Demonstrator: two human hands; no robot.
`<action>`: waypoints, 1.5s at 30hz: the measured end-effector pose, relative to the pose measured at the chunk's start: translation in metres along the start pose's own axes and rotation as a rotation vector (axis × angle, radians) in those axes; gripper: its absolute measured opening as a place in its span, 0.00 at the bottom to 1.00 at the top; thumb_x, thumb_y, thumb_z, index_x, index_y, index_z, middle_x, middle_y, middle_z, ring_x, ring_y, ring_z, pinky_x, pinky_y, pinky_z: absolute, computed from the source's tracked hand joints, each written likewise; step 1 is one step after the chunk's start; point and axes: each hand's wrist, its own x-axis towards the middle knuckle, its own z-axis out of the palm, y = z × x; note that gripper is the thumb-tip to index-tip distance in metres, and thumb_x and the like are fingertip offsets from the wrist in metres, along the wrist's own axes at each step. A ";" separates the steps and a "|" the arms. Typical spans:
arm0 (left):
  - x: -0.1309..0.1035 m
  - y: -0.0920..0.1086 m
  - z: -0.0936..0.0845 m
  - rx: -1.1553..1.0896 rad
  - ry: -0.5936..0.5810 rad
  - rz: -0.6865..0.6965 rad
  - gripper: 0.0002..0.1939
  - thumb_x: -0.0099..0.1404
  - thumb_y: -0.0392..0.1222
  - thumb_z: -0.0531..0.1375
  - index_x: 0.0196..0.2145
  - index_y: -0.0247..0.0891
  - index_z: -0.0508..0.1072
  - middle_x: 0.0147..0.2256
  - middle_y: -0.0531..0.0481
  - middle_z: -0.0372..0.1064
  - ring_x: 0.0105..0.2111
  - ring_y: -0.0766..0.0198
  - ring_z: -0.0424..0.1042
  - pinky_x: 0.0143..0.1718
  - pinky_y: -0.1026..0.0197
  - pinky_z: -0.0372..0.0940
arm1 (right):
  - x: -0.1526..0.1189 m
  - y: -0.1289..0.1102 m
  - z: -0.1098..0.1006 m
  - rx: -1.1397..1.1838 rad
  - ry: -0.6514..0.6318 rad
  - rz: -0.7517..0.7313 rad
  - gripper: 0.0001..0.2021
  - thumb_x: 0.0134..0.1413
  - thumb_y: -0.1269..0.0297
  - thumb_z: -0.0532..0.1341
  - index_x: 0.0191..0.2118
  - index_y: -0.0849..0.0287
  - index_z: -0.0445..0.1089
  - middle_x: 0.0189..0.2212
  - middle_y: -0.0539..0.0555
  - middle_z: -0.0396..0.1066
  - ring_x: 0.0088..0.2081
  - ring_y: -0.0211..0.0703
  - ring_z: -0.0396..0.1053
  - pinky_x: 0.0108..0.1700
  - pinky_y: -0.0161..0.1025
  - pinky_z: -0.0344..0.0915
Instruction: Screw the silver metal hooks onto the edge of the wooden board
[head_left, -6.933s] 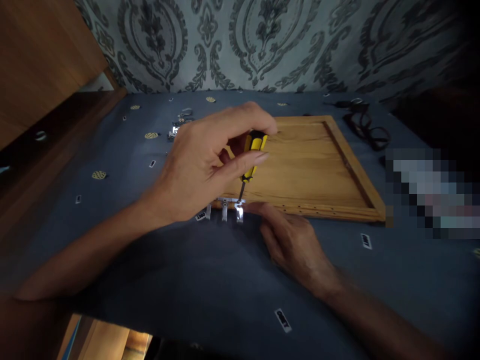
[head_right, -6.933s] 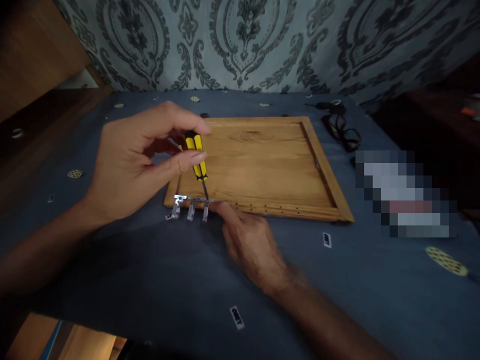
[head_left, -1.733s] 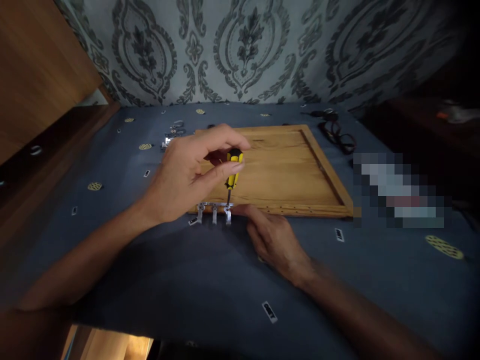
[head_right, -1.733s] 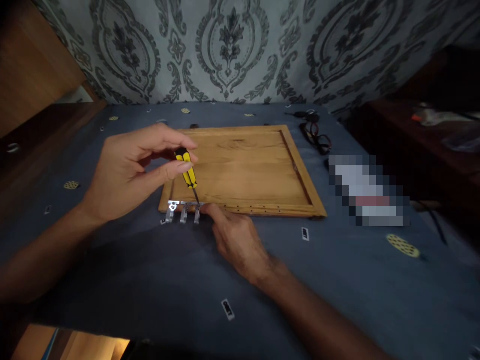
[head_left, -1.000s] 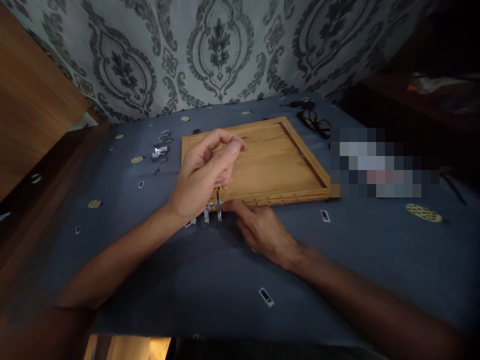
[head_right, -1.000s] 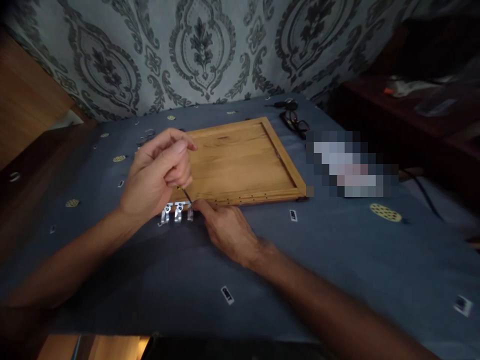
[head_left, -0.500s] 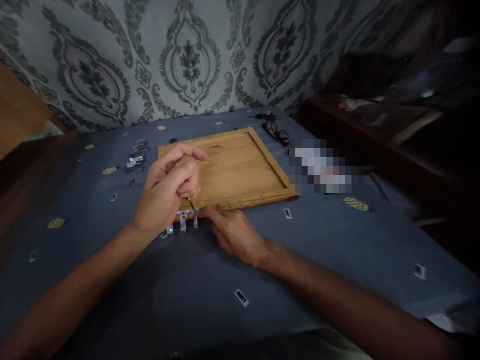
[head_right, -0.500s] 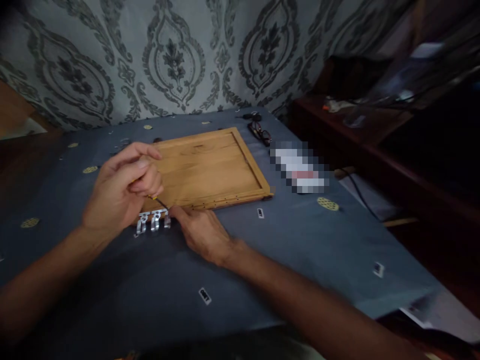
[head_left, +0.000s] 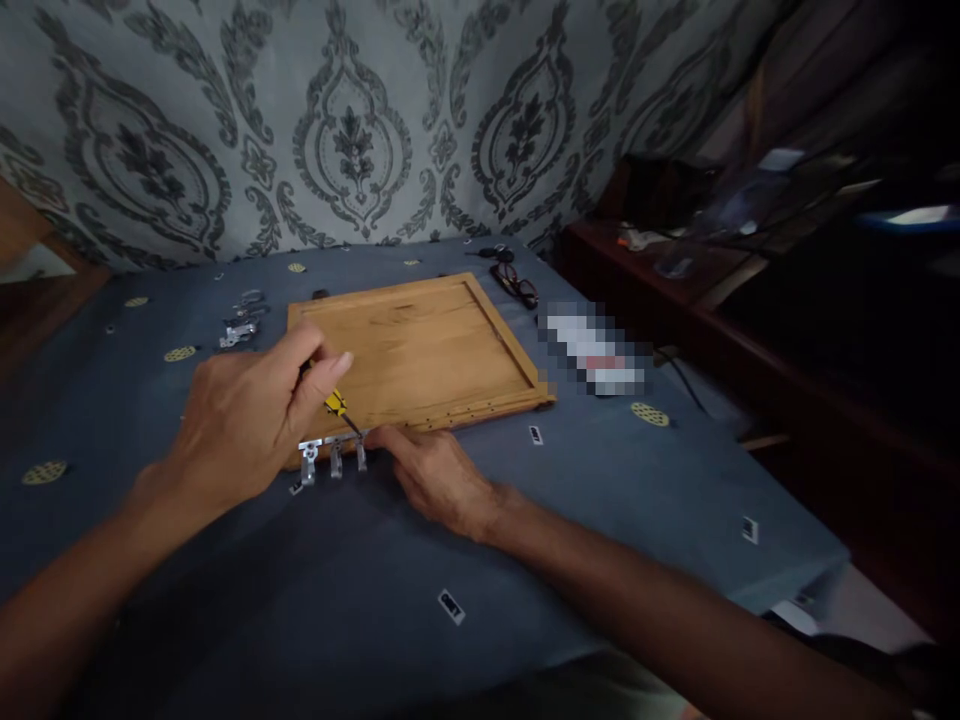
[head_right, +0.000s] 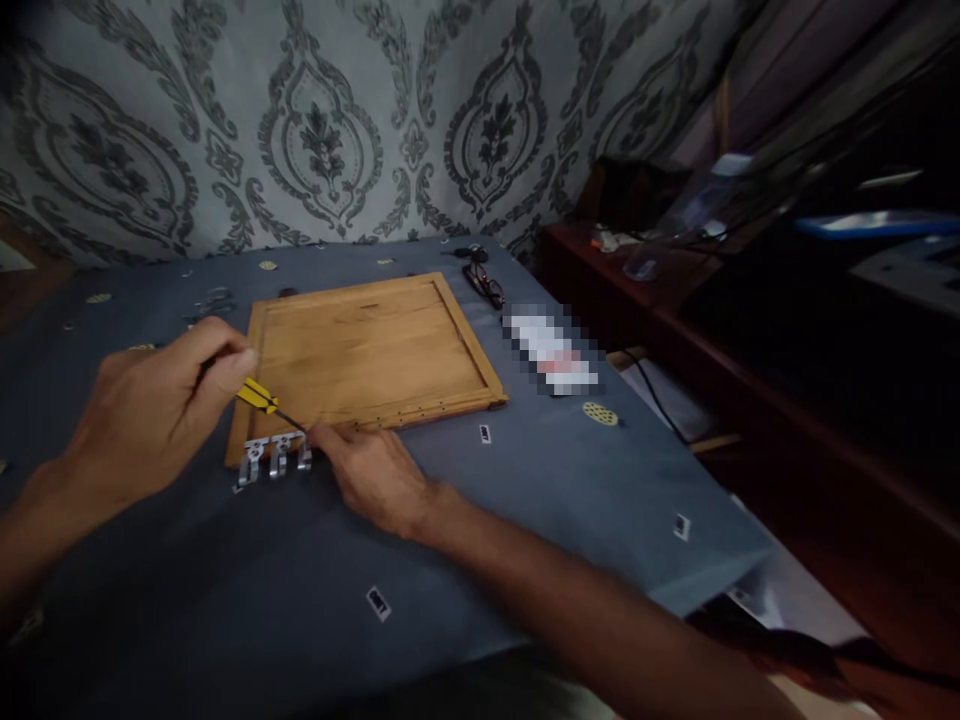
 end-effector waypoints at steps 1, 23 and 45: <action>-0.001 0.000 0.000 -0.007 0.011 0.012 0.20 0.67 0.59 0.48 0.29 0.41 0.66 0.16 0.55 0.58 0.17 0.66 0.57 0.24 0.62 0.45 | 0.000 0.000 0.000 -0.003 -0.003 0.001 0.19 0.55 0.79 0.49 0.50 0.57 0.65 0.35 0.54 0.76 0.37 0.42 0.73 0.38 0.37 0.65; -0.025 -0.002 -0.003 -0.111 0.004 -0.034 0.10 0.67 0.49 0.55 0.34 0.40 0.67 0.23 0.58 0.65 0.21 0.72 0.63 0.24 0.68 0.56 | 0.000 -0.004 -0.006 0.032 -0.040 0.024 0.20 0.56 0.80 0.50 0.52 0.59 0.65 0.41 0.58 0.77 0.40 0.45 0.74 0.41 0.39 0.65; -0.026 -0.011 0.005 -0.348 0.195 -0.140 0.11 0.55 0.46 0.67 0.34 0.39 0.73 0.30 0.57 0.72 0.29 0.70 0.71 0.32 0.68 0.66 | 0.000 0.001 -0.001 -0.001 -0.037 0.017 0.22 0.51 0.80 0.51 0.51 0.58 0.65 0.38 0.55 0.77 0.39 0.42 0.73 0.40 0.36 0.64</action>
